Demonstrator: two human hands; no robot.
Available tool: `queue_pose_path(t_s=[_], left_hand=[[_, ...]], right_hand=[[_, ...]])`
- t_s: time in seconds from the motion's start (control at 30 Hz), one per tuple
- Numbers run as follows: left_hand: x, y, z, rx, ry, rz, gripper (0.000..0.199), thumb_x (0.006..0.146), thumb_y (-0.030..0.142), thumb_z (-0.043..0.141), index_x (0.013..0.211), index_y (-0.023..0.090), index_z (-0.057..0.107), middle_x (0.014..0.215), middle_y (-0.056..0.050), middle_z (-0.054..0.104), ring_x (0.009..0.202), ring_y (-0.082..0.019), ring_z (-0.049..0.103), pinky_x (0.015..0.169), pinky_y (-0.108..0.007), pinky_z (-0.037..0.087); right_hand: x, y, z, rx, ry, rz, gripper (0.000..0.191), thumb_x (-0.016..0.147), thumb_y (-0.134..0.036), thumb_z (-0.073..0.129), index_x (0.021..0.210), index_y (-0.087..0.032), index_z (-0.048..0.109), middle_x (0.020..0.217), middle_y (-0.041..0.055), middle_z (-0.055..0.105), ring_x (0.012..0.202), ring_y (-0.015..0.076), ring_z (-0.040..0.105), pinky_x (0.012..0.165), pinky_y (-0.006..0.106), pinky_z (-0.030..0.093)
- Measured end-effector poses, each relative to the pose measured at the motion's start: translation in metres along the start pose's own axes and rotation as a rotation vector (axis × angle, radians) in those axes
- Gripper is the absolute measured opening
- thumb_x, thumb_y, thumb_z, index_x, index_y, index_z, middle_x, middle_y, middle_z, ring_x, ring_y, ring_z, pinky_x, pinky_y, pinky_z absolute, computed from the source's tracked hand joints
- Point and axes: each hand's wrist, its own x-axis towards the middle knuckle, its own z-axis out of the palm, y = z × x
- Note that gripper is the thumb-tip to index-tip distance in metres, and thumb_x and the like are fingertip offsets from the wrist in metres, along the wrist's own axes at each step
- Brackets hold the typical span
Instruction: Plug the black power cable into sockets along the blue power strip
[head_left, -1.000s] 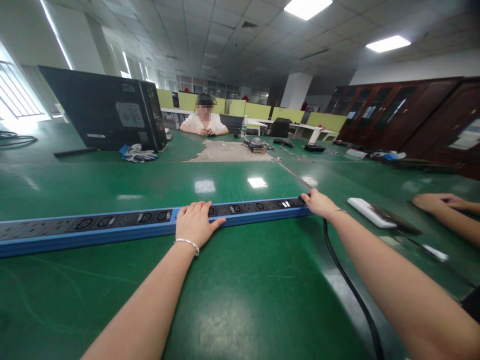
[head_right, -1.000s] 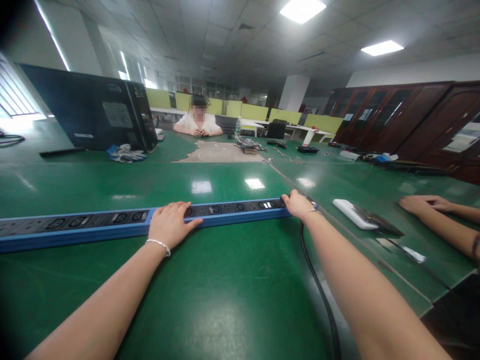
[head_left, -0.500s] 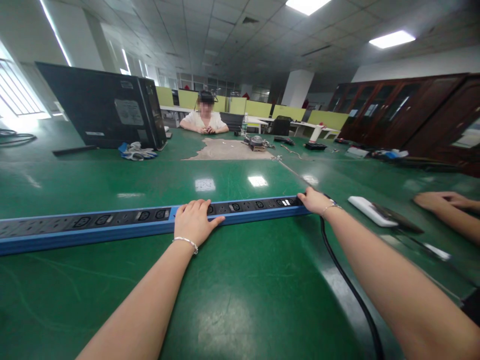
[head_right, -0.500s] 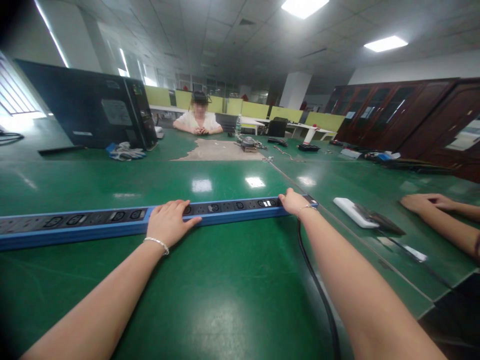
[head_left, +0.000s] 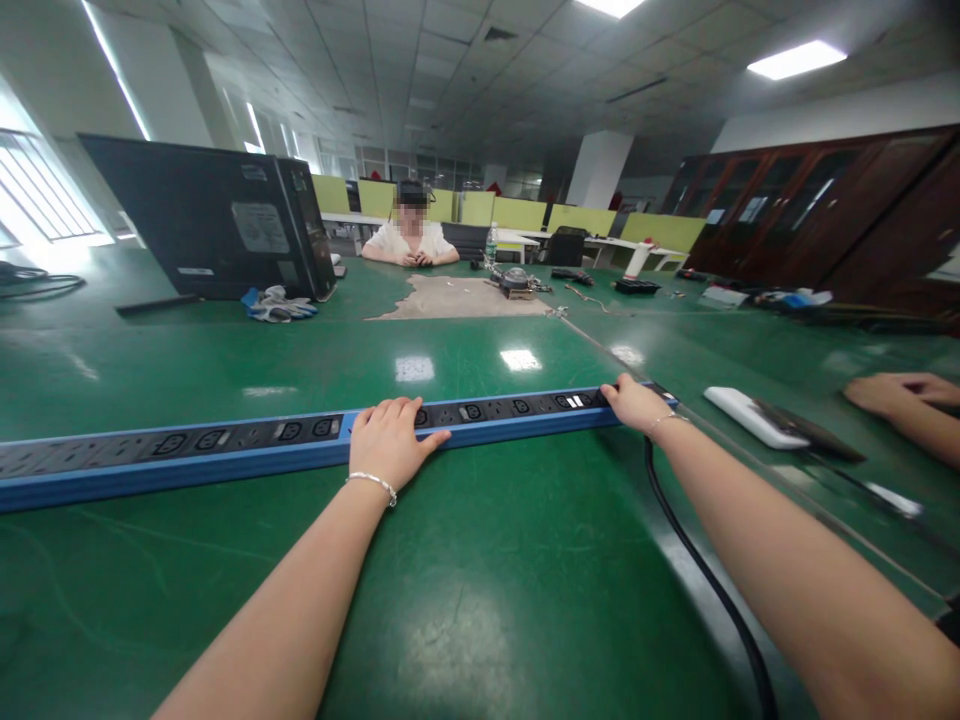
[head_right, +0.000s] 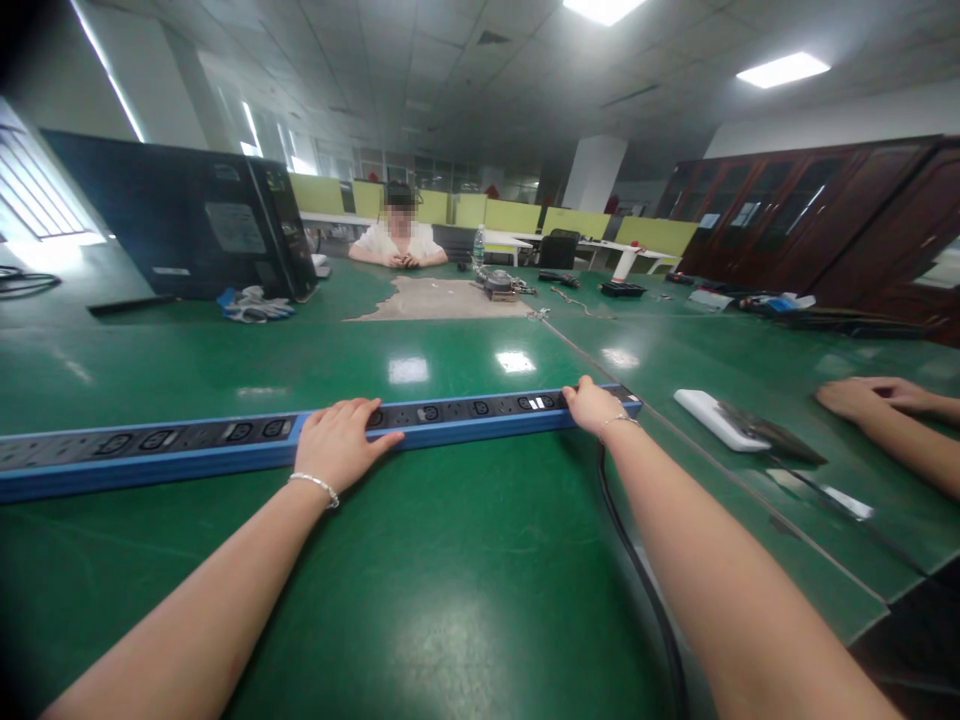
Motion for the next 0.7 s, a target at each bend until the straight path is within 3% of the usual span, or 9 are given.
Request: queue_pose_path(t_s=[0.2,0.4,0.7], left_hand=[[0.0,0.0,0.0,0.014,-0.003,-0.002,0.062,0.078,0.064,0.039,0.121,0.022,0.052,0.121,-0.009,0.058,0.114,-0.026,0.047,0.094,-0.041,0.031],[0.0,0.001,-0.002,0.019,-0.023,-0.015,0.062,0.078,0.064,0.038,0.122,0.022,0.051,0.122,-0.009,0.057,0.115,-0.026,0.046,0.095,-0.041,0.03],[0.0,0.001,-0.001,0.009,0.003,0.0,0.063,0.078,0.064,0.039,0.12,0.02,0.052,0.12,-0.009,0.058,0.114,-0.025,0.047,0.094,-0.04,0.031]], right_hand=[[-0.004,-0.001,0.002,0.017,0.03,-0.003,0.043,0.088,-0.042,0.023,0.109,-0.011,0.045,0.1,0.0223,0.062,0.095,0.0307,0.06,0.082,0.04,0.042],[0.008,-0.001,-0.001,-0.043,-0.047,-0.072,0.042,0.088,-0.037,0.022,0.106,-0.01,0.049,0.106,0.0231,0.06,0.098,0.0291,0.059,0.083,0.039,0.042],[0.001,-0.001,0.007,0.004,0.012,0.015,0.045,0.089,-0.042,0.02,0.108,-0.012,0.047,0.103,0.0218,0.062,0.099,0.0301,0.059,0.086,0.043,0.041]])
